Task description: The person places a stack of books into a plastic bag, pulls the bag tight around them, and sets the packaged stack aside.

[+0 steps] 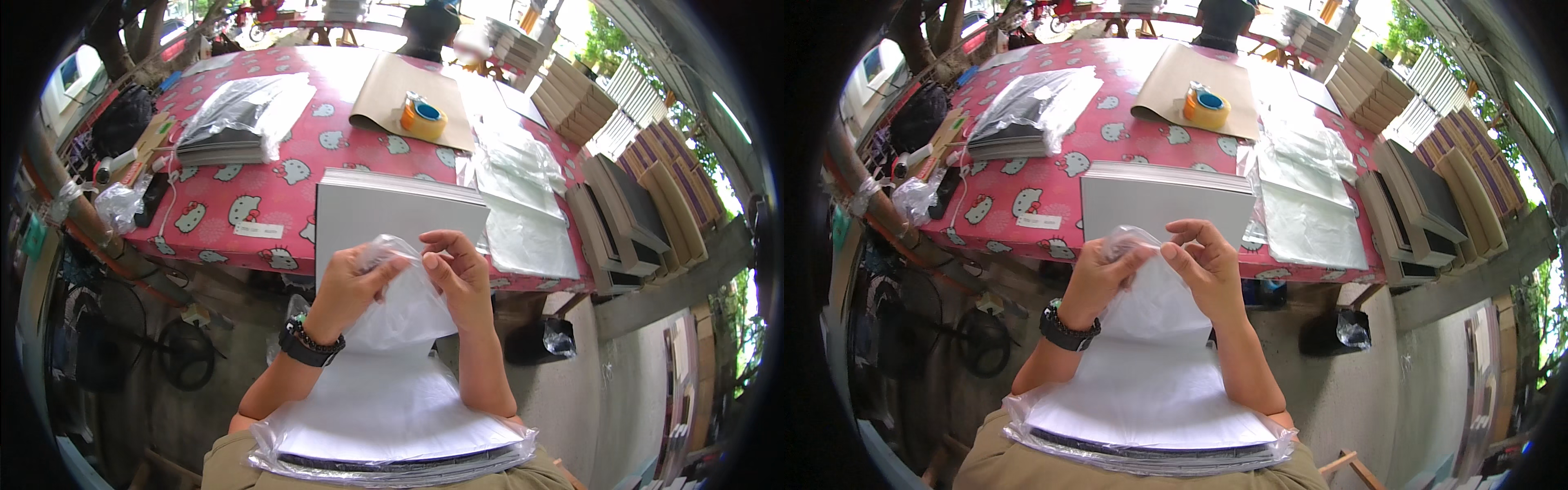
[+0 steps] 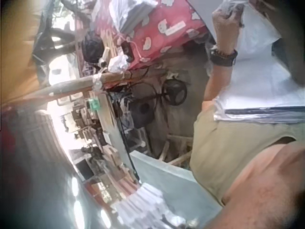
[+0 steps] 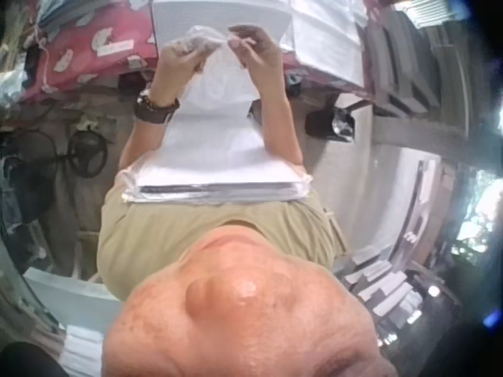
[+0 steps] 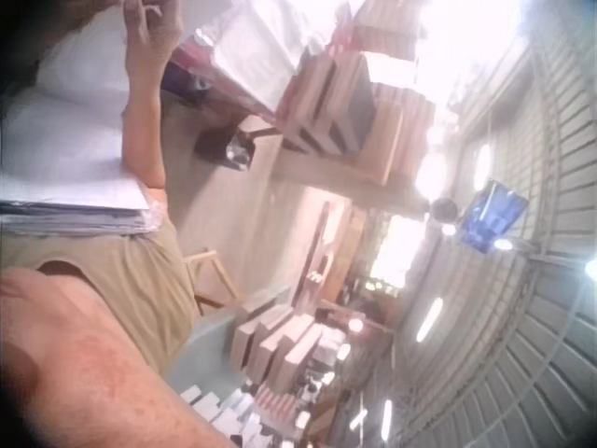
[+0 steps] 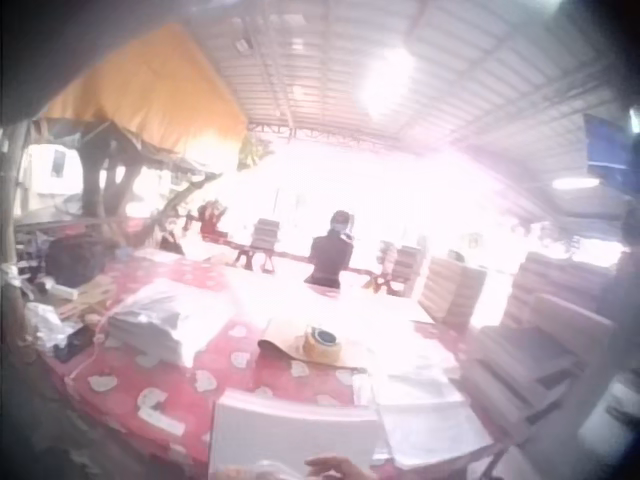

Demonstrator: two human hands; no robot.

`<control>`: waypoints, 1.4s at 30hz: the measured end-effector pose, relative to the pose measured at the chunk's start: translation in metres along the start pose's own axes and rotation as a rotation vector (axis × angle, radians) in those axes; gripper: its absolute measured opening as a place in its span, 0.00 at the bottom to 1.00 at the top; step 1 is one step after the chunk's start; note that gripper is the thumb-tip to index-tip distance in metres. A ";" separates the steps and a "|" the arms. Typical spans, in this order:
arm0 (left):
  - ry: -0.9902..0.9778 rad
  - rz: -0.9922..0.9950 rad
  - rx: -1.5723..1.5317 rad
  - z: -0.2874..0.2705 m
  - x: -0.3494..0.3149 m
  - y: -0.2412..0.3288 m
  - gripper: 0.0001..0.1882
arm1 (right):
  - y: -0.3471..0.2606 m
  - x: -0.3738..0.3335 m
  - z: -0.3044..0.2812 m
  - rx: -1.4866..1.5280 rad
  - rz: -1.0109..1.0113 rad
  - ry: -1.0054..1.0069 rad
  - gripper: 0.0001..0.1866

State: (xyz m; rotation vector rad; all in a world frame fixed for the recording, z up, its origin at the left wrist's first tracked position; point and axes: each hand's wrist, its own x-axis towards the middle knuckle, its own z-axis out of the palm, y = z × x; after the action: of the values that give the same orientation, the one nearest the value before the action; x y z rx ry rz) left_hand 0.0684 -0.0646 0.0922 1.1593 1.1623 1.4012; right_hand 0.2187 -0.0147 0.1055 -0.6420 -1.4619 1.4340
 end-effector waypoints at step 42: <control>0.025 0.108 0.129 -0.082 -0.013 -0.066 0.14 | -0.005 0.001 -0.063 0.698 0.105 -0.166 0.09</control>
State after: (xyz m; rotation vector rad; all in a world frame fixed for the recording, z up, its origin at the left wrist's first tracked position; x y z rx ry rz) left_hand -0.0055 -0.0782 0.0171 1.3155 1.2379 1.4423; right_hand 0.2745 0.0138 0.1013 -0.1619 -0.9469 1.9693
